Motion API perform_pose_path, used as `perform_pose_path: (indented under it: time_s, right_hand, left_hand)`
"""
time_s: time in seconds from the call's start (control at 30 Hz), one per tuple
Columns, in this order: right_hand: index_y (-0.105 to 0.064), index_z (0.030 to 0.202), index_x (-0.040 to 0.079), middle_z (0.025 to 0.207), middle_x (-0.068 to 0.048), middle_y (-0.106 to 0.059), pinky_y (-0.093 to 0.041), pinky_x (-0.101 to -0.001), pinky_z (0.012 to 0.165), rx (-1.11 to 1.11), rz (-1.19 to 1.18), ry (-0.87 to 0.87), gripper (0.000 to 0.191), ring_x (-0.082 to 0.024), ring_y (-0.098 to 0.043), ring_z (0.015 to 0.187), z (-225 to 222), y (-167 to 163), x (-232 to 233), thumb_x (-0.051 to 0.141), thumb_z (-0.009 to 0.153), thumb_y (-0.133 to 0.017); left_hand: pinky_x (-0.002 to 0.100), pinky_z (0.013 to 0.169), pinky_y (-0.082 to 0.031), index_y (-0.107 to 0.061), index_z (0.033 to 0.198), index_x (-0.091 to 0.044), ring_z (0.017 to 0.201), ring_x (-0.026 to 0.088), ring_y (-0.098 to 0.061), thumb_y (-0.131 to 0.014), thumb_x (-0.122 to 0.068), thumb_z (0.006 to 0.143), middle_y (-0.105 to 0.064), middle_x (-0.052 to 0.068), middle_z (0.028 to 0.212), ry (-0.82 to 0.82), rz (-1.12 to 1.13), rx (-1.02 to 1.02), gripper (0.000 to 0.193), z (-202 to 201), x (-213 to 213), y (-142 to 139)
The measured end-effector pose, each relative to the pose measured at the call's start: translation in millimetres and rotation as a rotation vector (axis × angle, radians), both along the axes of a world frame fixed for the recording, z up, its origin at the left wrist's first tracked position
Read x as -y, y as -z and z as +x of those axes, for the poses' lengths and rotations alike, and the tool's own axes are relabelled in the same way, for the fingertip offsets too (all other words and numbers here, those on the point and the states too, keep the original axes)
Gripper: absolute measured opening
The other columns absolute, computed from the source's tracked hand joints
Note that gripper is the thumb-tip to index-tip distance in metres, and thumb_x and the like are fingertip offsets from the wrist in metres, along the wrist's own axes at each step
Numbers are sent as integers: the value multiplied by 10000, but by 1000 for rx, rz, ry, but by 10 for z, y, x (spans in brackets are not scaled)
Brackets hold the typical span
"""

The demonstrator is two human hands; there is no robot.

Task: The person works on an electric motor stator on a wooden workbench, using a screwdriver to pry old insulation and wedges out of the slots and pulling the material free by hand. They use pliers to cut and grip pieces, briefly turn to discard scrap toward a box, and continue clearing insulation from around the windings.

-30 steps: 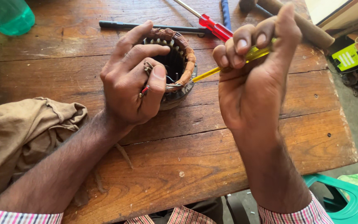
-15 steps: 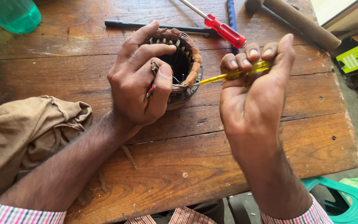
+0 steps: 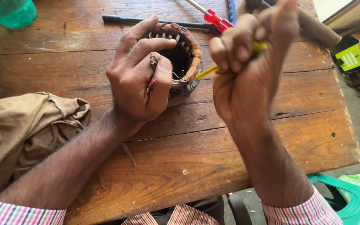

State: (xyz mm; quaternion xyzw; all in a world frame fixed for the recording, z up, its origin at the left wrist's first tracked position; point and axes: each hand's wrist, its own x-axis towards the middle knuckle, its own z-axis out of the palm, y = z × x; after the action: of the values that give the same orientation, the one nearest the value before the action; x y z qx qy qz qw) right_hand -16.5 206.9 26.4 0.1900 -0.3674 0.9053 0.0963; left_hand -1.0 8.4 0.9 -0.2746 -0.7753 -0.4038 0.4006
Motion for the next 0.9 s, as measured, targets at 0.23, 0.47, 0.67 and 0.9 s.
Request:
perform_pose_path:
  time_s: [0.23,0.47,0.67,0.9]
  right_hand:
    - [-405,939,82,720,-31,-408,-393,-299,607,251,-113,204,433,-125,-379,613,58,-56,98,421,1142,-583]
    - [-381,906,113,632,-10,-328,-298,-277,538,-48,-4,-21,380,-95,-282,522,93,-93,116,350,1173,-510]
    - [-376,865,122,582,-6,-298,-264,-307,522,49,133,-194,369,-100,-239,494,-191,-177,52,329,1150,-487]
    - [-406,829,115,565,-9,-321,-246,-327,441,93,300,-270,344,-104,-249,463,-220,-477,141,295,1120,-442]
  left_hand:
    - [460,1122,-533,-689,868,18,1346,397,-602,-555,-99,1018,-744,151,1176,3,-1,-9,233,-10,1,-20]
    - [453,1130,-525,-713,946,52,1336,391,-612,-545,-85,1014,-740,148,1188,-12,21,3,227,-5,-30,-24]
    - [464,1120,-524,-710,928,55,1323,397,-616,-543,-86,1009,-741,151,1173,-11,13,-5,232,-8,-36,-53]
    - [481,1096,-539,-692,856,31,1359,419,-617,-548,-113,1003,-741,159,1160,2,-23,-24,251,-43,3,-46]
